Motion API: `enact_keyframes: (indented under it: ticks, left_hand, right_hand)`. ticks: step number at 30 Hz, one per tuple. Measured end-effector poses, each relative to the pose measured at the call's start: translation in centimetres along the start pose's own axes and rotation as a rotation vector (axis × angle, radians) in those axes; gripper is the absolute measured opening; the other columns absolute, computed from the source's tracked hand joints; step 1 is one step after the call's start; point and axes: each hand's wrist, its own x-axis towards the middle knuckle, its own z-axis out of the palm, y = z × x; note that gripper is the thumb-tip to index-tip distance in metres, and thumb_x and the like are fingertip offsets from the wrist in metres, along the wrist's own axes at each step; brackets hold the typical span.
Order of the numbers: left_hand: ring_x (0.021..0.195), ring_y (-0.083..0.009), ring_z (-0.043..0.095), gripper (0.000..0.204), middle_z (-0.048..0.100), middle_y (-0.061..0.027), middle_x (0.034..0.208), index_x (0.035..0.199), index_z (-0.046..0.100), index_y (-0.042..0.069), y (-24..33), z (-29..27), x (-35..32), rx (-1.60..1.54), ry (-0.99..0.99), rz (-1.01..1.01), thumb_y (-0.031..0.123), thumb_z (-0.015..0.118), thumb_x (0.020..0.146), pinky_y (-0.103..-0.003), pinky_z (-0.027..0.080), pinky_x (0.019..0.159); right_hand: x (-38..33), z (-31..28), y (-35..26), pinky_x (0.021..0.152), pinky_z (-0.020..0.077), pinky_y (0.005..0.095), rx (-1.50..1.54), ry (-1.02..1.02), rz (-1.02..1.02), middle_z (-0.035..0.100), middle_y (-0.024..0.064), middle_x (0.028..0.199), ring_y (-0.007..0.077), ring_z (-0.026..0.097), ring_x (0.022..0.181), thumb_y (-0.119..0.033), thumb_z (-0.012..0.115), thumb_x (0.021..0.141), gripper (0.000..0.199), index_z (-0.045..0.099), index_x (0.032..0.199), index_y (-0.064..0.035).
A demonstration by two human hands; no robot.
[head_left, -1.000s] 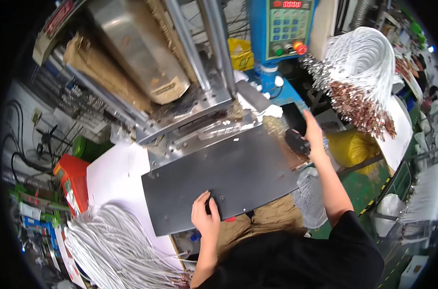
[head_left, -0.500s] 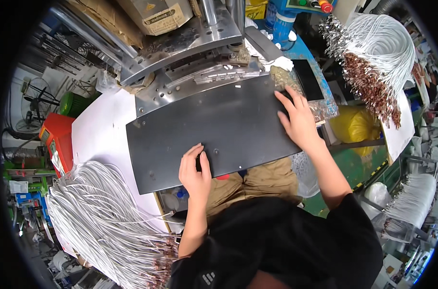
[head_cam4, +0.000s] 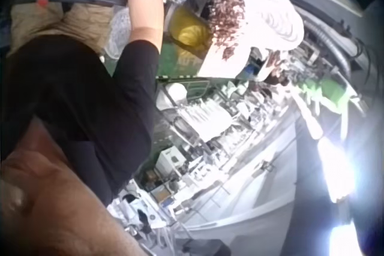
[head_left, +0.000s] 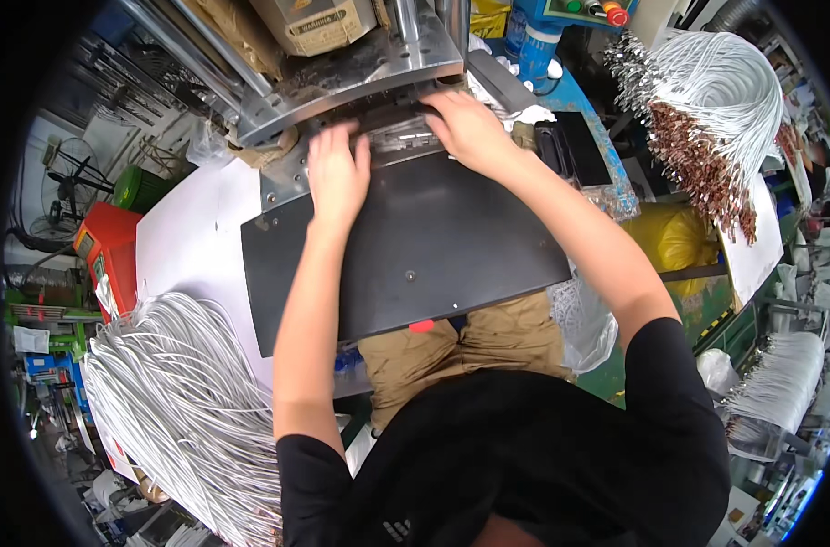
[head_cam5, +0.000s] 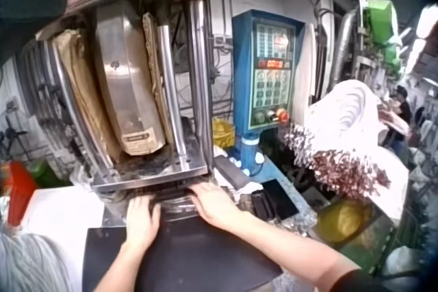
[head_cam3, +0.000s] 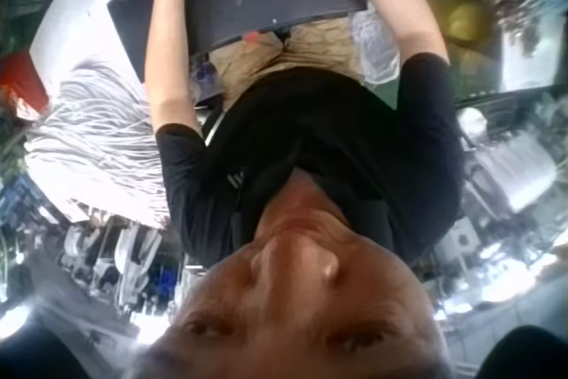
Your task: Organize and feed bundles of white wires into a connector assembly machine.
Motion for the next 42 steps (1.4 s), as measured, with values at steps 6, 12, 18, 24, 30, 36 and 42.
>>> enact_keyframes:
  ticks: [6, 12, 18, 24, 30, 36, 42]
  left_hand:
    - [0.127, -0.0412, 0.050, 0.056, 0.055, -0.0233, 0.136, 0.133, 0.054, -0.001, -6.4, 4.4, 5.9, 0.285, 0.045, 0.090, 0.043, 0.053, 0.099, -0.048, 0.040, 0.106]
    - [0.132, -0.0421, 0.047, 0.068, 0.054, -0.0257, 0.138, 0.133, 0.057, 0.000, -6.7, 3.9, 7.0, 0.339, -0.067, 0.062, 0.057, 0.043, 0.099, -0.049, 0.036, 0.109]
    - [0.123, -0.0455, 0.051, 0.048, 0.060, -0.0272, 0.124, 0.131, 0.055, -0.001, -2.0, 3.2, -0.7, 0.092, 0.052, 0.167, 0.032, 0.060, 0.097, -0.053, 0.032, 0.111]
    - [0.092, -0.0320, 0.069, 0.043, 0.070, -0.0223, 0.104, 0.104, 0.067, -0.009, 6.2, -14.0, -19.2, -1.515, -0.502, -0.320, 0.032, 0.050, 0.104, -0.038, 0.055, 0.084]
    - [0.091, -0.0291, 0.069, 0.043, 0.070, -0.0206, 0.105, 0.114, 0.063, -0.006, 4.0, -7.9, -32.8, -1.707, -0.284, -1.115, 0.034, 0.050, 0.105, -0.037, 0.055, 0.082]
    - [0.091, -0.0212, 0.067, 0.040, 0.070, -0.0140, 0.102, 0.114, 0.060, 0.000, 2.6, -7.4, -31.8, -1.335, 0.211, -1.212, 0.038, 0.049, 0.106, -0.033, 0.053, 0.079]
    - [0.087, -0.0169, 0.066, 0.037, 0.070, -0.0096, 0.098, 0.106, 0.060, 0.003, 1.1, -6.9, -31.8, -1.231, 0.121, -1.044, 0.039, 0.050, 0.106, -0.030, 0.052, 0.077]
  right_hand:
    - [7.2, 7.5, 1.3, 0.102, 0.0435, 0.0474, -0.194, -0.005, -0.095, 0.059, 0.0214, 0.129, 0.0408, 0.053, 0.123, -0.042, 0.057, 0.096, 0.052, 0.056, 0.129, -0.0022]
    - [9.0, 7.4, 1.3, 0.112, 0.0348, 0.0460, -0.128, -0.087, 0.050, 0.053, 0.0151, 0.144, 0.0368, 0.045, 0.135, -0.053, 0.055, 0.094, 0.060, 0.056, 0.138, -0.0124]
    - [2.4, 6.1, 0.9, 0.117, 0.0272, 0.0514, -0.065, -0.014, 0.060, 0.056, 0.0248, 0.136, 0.0443, 0.045, 0.132, -0.033, 0.069, 0.083, 0.056, 0.060, 0.129, -0.0010]
    - [-7.3, -11.6, -2.4, 0.078, 0.0550, 0.0322, 0.738, -0.266, 0.568, 0.072, 0.0088, 0.097, 0.0176, 0.069, 0.086, -0.033, 0.059, 0.101, 0.037, 0.068, 0.108, 0.0016]
    - [-20.7, -13.5, -5.4, 0.083, 0.0570, 0.0320, 1.456, -1.172, 0.660, 0.070, 0.0117, 0.109, 0.0192, 0.069, 0.099, -0.033, 0.053, 0.105, 0.040, 0.061, 0.125, 0.0005]
    - [-31.4, -5.0, -8.8, 0.082, 0.0572, 0.0320, 1.155, -0.597, 1.133, 0.071, 0.0099, 0.109, 0.0185, 0.070, 0.096, -0.030, 0.058, 0.103, 0.038, 0.061, 0.126, -0.0005]
    - [-27.5, -5.3, -9.8, 0.079, 0.0570, 0.0320, 0.759, -0.194, 1.061, 0.076, 0.0093, 0.094, 0.0187, 0.073, 0.086, -0.023, 0.065, 0.097, 0.027, 0.071, 0.111, -0.0015]
